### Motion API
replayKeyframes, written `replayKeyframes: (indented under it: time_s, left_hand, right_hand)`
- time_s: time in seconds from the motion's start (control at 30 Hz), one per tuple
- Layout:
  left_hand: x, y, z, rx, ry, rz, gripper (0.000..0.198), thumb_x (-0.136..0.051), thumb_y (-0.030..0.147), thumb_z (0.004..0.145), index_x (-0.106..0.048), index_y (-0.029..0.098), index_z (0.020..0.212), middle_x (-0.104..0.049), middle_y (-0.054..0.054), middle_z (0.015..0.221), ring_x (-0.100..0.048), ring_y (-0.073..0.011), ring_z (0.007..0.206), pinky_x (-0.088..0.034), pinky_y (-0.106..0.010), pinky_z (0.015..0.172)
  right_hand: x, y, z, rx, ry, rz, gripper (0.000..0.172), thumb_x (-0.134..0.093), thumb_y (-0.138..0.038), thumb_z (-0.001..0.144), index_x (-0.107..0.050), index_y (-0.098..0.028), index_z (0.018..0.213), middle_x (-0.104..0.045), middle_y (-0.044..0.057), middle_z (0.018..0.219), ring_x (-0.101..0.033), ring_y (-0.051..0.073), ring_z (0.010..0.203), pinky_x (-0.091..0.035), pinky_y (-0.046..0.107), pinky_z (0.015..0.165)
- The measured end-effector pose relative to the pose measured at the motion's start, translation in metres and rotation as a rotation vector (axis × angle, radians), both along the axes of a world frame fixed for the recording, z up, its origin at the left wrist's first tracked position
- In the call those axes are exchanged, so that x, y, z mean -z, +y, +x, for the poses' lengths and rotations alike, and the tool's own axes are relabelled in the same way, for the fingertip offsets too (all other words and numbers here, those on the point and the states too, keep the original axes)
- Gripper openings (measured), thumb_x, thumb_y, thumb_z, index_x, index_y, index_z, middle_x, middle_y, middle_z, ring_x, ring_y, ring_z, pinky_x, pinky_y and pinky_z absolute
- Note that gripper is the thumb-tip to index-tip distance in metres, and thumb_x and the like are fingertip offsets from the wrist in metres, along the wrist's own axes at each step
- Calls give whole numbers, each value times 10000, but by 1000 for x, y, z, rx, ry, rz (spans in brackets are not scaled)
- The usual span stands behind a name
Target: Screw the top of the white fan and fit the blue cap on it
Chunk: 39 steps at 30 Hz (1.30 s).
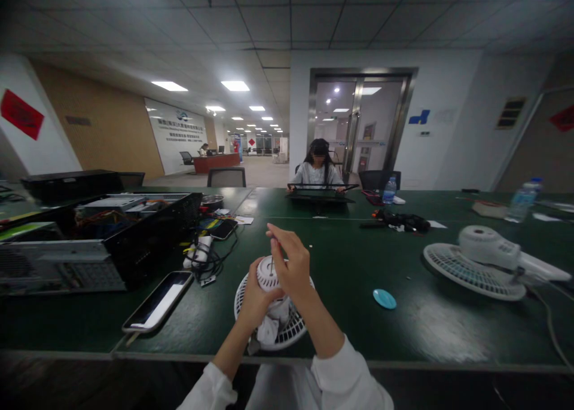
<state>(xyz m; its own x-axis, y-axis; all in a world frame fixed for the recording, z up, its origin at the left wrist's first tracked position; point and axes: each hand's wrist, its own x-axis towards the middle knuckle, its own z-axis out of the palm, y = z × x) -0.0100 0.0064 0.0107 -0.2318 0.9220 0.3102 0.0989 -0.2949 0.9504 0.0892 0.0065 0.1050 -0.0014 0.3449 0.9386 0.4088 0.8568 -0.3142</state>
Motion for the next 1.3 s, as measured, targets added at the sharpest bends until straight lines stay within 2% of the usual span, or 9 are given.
replayKeyframes:
  time_s: [0.13,0.3,0.43,0.53,0.67,0.83,1.0,1.17,1.3]
  left_hand:
    - [-1,-1,0,-8,1,-2,751,-724,84,455,-453,234,1139,-556,-24,1124,-520,-242,1100,-364,-410,995]
    - [-7,-4,1,1,5,-16,734,-705,77,465,-444,227,1134,-541,-28,1139,-505,-237,1110,-342,-407,1011]
    - [-12,-7,1,15,-9,-23,728,-692,70,474,-433,229,1135,-533,-26,1142,-504,-228,1104,-338,-397,1014]
    - [-13,-7,1,18,1,-32,725,-686,63,477,-426,219,1136,-528,-31,1143,-500,-224,1104,-335,-394,1019]
    - [-10,-5,1,8,0,-24,734,-698,61,464,-430,228,1127,-538,-25,1131,-512,-230,1092,-348,-403,1010]
    - [-3,-2,1,-2,-10,4,738,-720,74,460,-448,235,1126,-551,-23,1125,-524,-237,1094,-351,-411,1012]
    - [-7,-5,1,3,11,-23,752,-703,62,467,-426,221,1147,-528,-38,1166,-495,-241,1132,-325,-416,1036]
    - [-9,-5,1,-2,6,-24,742,-701,67,473,-431,217,1148,-535,-41,1159,-495,-247,1135,-326,-423,1033]
    - [-5,-3,0,-7,-1,-11,744,-712,74,463,-447,230,1140,-548,-30,1138,-510,-249,1122,-347,-421,1016]
  right_hand:
    - [-3,-3,0,61,13,40,192,-551,-171,853,-668,-224,995,-672,44,858,-618,149,767,-525,285,708]
    - [-7,-6,0,-29,-48,24,312,-460,-127,882,-630,-229,1123,-680,64,1030,-632,158,939,-516,302,829]
    - [-7,-8,0,4,-23,10,247,-518,-173,866,-661,-233,1058,-673,42,889,-634,142,792,-530,268,718]
    - [-7,-9,1,23,-2,-2,234,-522,-192,863,-671,-226,1040,-662,56,904,-631,154,811,-534,284,719]
    - [-7,-9,3,-63,-43,-24,325,-429,-162,897,-631,-241,1139,-678,66,1056,-644,161,916,-532,324,820]
    - [-6,-10,4,23,-12,-7,237,-537,-200,866,-675,-231,1056,-703,49,893,-655,149,796,-546,280,739]
    - [-7,-12,2,-51,-24,-25,327,-463,-150,891,-625,-236,1161,-693,61,1012,-655,149,890,-539,290,793]
    - [-7,-9,2,37,-10,-8,236,-531,-202,867,-683,-240,1044,-673,45,863,-635,147,779,-534,276,713]
    - [-4,-5,4,-9,-16,-60,336,-453,-178,896,-607,-245,1187,-671,64,1013,-637,153,890,-534,306,789]
